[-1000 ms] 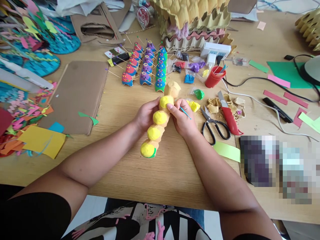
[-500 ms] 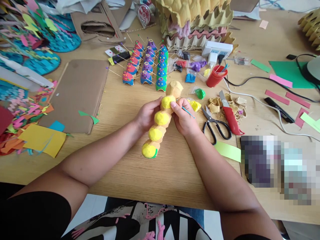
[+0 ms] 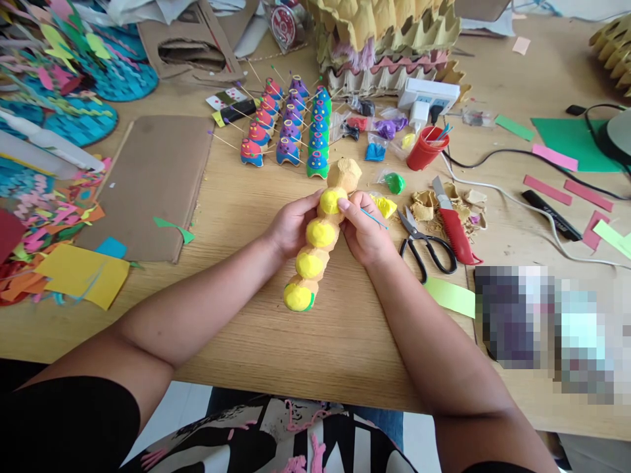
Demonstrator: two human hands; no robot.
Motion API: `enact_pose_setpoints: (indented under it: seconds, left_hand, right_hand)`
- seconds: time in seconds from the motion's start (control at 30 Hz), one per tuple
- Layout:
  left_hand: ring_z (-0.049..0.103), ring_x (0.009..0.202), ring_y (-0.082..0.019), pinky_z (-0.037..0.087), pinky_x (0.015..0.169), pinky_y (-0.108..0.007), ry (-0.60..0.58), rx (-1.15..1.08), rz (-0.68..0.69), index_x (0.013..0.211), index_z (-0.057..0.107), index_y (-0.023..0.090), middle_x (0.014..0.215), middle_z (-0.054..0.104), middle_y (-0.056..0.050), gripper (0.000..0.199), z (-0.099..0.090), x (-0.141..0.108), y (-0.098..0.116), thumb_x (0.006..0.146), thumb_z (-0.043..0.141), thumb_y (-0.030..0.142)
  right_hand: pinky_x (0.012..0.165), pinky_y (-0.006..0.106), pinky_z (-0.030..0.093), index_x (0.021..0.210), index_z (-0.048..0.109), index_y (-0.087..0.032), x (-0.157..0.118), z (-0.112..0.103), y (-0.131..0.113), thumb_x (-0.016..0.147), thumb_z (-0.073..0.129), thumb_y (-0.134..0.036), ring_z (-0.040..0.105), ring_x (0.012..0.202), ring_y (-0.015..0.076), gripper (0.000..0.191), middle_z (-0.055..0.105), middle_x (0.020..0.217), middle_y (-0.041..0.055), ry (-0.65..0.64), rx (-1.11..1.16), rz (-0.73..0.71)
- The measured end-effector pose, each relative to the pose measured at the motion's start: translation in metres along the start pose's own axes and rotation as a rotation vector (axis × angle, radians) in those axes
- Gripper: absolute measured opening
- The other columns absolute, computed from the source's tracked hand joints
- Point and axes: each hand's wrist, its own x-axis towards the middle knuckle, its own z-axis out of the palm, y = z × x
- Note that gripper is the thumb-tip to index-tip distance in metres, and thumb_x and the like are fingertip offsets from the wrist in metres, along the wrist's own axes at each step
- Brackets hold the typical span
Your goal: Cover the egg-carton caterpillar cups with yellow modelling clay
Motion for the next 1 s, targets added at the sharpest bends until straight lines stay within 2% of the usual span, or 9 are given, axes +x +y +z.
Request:
enact_pose_setpoints:
  seconds: [0.1, 0.23, 0.4, 0.53, 0.67, 0.8, 1.0]
  left_hand:
    - [0.078, 0.078, -0.026, 0.058, 0.068, -0.032, -0.011, 0.005, 0.018, 0.096, 0.074, 0.026, 0.077, 0.077, -0.005, 0.018, -0.001, 0.001, -0.001, 0.098, 0.07, 0.043]
    - [0.08, 0.086, -0.028, 0.06, 0.074, -0.036, -0.021, 0.002, 0.032, 0.099, 0.076, 0.028, 0.08, 0.079, -0.005, 0.018, -0.003, 0.003, -0.002, 0.097, 0.07, 0.045]
    - [0.08, 0.09, -0.03, 0.059, 0.08, -0.038, -0.013, 0.027, 0.033, 0.095, 0.075, 0.026, 0.079, 0.077, -0.005, 0.021, -0.004, 0.005, -0.005, 0.095, 0.074, 0.047]
    - [0.079, 0.089, -0.027, 0.058, 0.078, -0.035, -0.03, 0.027, 0.068, 0.095, 0.076, 0.027, 0.081, 0.078, -0.005, 0.018, -0.003, 0.006, -0.006, 0.096, 0.072, 0.045]
    - [0.08, 0.092, -0.029, 0.059, 0.077, -0.035, -0.045, 0.019, 0.064, 0.101, 0.078, 0.028, 0.084, 0.08, -0.005, 0.02, -0.004, 0.006, -0.006, 0.096, 0.072, 0.047]
    - [0.08, 0.092, -0.031, 0.059, 0.078, -0.037, -0.034, 0.009, 0.05, 0.097, 0.078, 0.026, 0.082, 0.08, -0.007, 0.024, -0.005, 0.008, -0.006, 0.094, 0.075, 0.049]
    - [0.079, 0.082, -0.026, 0.058, 0.074, -0.034, -0.036, -0.042, 0.063, 0.094, 0.077, 0.023, 0.078, 0.079, -0.005, 0.019, -0.004, 0.01, -0.005, 0.095, 0.075, 0.043]
  right_hand:
    - [0.061, 0.032, 0.048, 0.074, 0.037, -0.027, 0.0, 0.001, -0.001, 0.08, 0.086, -0.064, 0.05, 0.065, 0.0142, 0.062, 0.047, 0.071, -0.005, 0.008, 0.067, 0.014]
    - [0.066, 0.032, 0.053, 0.074, 0.047, -0.026, -0.002, 0.004, -0.005, 0.077, 0.089, -0.066, 0.055, 0.069, 0.0142, 0.058, 0.053, 0.072, -0.0045, 0.062, 0.168, 0.089]
    - [0.064, 0.028, 0.05, 0.069, 0.05, -0.025, -0.003, 0.007, -0.009, 0.068, 0.099, -0.058, 0.052, 0.067, 0.0114, 0.059, 0.053, 0.07, -0.0053, 0.11, 0.251, 0.149]
    - [0.064, 0.029, 0.05, 0.069, 0.049, -0.025, -0.001, 0.006, -0.008, 0.067, 0.099, -0.059, 0.051, 0.066, 0.0118, 0.06, 0.053, 0.07, -0.0052, 0.113, 0.246, 0.156]
    - [0.066, 0.031, 0.051, 0.071, 0.047, -0.025, -0.001, 0.006, -0.007, 0.069, 0.096, -0.062, 0.052, 0.068, 0.0128, 0.061, 0.053, 0.072, -0.0048, 0.112, 0.198, 0.14]
    - [0.067, 0.032, 0.051, 0.075, 0.046, -0.026, -0.002, 0.008, -0.007, 0.074, 0.091, -0.065, 0.054, 0.069, 0.0132, 0.059, 0.051, 0.074, -0.0047, 0.106, 0.158, 0.111]
    - [0.062, 0.029, 0.045, 0.076, 0.04, -0.026, -0.003, 0.012, -0.008, 0.072, 0.096, -0.056, 0.049, 0.066, 0.0116, 0.063, 0.047, 0.073, -0.0065, 0.109, 0.175, 0.12]
